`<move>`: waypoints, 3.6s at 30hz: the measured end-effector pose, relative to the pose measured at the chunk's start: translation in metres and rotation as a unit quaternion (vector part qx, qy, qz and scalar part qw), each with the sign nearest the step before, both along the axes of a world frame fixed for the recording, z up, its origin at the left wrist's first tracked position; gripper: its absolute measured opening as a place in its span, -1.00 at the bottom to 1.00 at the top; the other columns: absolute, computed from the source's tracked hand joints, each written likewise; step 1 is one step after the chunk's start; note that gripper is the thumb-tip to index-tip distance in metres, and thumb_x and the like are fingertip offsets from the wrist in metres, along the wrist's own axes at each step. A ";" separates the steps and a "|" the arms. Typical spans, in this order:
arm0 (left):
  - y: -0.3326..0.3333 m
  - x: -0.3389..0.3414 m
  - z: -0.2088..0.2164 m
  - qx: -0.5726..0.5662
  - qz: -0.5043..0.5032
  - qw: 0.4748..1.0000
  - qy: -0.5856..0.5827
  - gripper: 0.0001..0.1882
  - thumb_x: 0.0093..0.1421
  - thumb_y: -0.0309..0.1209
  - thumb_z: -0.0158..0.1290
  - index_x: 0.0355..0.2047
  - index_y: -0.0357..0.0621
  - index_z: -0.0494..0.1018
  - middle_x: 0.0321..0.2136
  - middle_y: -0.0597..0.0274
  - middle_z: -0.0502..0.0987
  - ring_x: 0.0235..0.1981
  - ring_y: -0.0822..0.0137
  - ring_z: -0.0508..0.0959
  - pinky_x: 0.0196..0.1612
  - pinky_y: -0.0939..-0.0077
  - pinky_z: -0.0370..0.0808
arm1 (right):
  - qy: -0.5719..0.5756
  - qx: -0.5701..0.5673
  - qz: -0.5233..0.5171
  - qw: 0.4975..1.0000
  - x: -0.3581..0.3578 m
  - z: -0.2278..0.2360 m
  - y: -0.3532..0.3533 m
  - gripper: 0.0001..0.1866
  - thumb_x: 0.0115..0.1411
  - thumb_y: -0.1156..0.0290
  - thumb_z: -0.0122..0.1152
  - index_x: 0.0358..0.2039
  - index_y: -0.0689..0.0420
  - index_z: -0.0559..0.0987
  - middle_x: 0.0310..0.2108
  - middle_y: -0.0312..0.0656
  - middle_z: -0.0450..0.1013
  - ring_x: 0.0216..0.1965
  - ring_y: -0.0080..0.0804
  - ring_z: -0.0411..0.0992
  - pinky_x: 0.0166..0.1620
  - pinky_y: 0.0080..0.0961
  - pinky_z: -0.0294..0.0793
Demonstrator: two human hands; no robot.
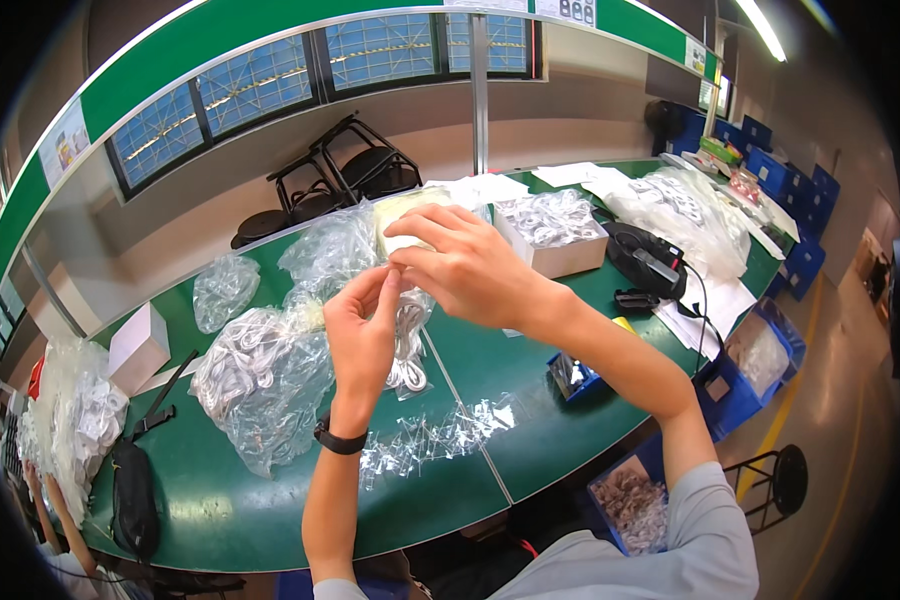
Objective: Packing small electronic cables into individual plastic bags at a workstation.
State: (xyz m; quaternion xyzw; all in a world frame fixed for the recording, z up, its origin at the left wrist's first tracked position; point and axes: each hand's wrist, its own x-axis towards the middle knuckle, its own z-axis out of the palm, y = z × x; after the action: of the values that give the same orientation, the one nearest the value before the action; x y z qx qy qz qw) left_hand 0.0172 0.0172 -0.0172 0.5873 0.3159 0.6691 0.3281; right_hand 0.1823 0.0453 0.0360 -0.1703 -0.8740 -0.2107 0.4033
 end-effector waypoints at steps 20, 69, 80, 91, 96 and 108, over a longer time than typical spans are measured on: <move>-0.021 -0.003 0.016 0.154 0.037 0.940 0.303 -0.83 0.11 -0.58 0.14 -0.26 -0.25 0.62 -0.44 0.08 0.65 -0.39 0.22 0.68 -0.28 0.49 0.53 | 0.058 -0.372 0.218 0.900 0.031 0.000 0.002 -0.90 0.12 0.52 0.28 -0.38 0.30 0.60 -0.36 -0.14 0.53 -0.27 -0.32 0.51 -0.13 -0.44 0.47; 0.006 -0.011 0.003 -0.038 -0.007 0.990 0.137 -0.82 0.23 -0.50 0.13 -0.24 -0.40 0.59 -0.42 0.13 0.66 -0.38 0.45 0.65 -0.30 0.65 0.53 | -0.072 -0.417 -0.059 0.904 0.107 -0.174 -0.088 -0.67 0.18 0.42 0.23 -0.02 0.10 0.57 0.16 -0.12 0.37 0.26 -0.08 0.23 0.32 -0.09 0.12; -0.009 0.013 -0.003 -0.012 -0.032 0.991 0.129 -0.82 0.23 -0.50 0.14 -0.21 -0.37 0.59 -0.40 0.15 0.67 -0.43 0.46 0.65 -0.31 0.67 0.51 | 0.330 -0.545 0.077 0.767 0.046 -0.079 -0.072 -0.67 0.28 0.44 0.18 0.03 0.25 0.54 -0.02 -0.17 0.48 0.04 -0.44 0.43 0.10 -0.50 0.40; -0.014 0.028 -0.005 -0.022 -0.068 0.996 0.057 -0.84 0.23 -0.53 0.14 -0.22 -0.38 0.59 -0.36 0.14 0.65 -0.35 0.39 0.67 -0.26 0.60 0.57 | 0.442 -0.484 0.149 0.741 0.035 -0.076 -0.046 -0.83 0.26 0.46 0.21 -0.23 0.31 0.63 -0.26 -0.22 0.53 -0.21 -0.57 0.48 -0.11 -0.59 0.49; -0.016 0.027 -0.005 -0.022 -0.086 0.995 0.054 -0.84 0.23 -0.54 0.14 -0.21 -0.39 0.58 -0.38 0.13 0.64 -0.33 0.38 0.66 -0.24 0.58 0.57 | 0.429 -0.525 0.185 0.712 0.042 -0.078 -0.042 -0.86 0.25 0.49 0.21 -0.26 0.30 0.63 -0.32 -0.23 0.56 -0.24 -0.53 0.51 -0.12 -0.59 0.49; -0.023 0.031 -0.004 0.000 -0.089 0.994 0.069 -0.81 0.28 -0.51 0.08 -0.16 -0.40 0.56 -0.38 0.09 0.63 -0.37 0.37 0.65 -0.29 0.57 0.60 | 0.445 -0.497 0.175 0.724 0.049 -0.069 -0.049 -0.87 0.23 0.53 0.22 -0.26 0.33 0.63 -0.29 -0.20 0.56 -0.22 -0.52 0.53 -0.09 -0.58 0.50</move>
State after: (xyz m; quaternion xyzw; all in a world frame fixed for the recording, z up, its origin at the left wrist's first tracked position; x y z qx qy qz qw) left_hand 0.0480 -0.0055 -0.0210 0.6576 0.2841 0.5956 0.3635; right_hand 0.2309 -0.0032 -0.0326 -0.2645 -0.5880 0.4279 0.6334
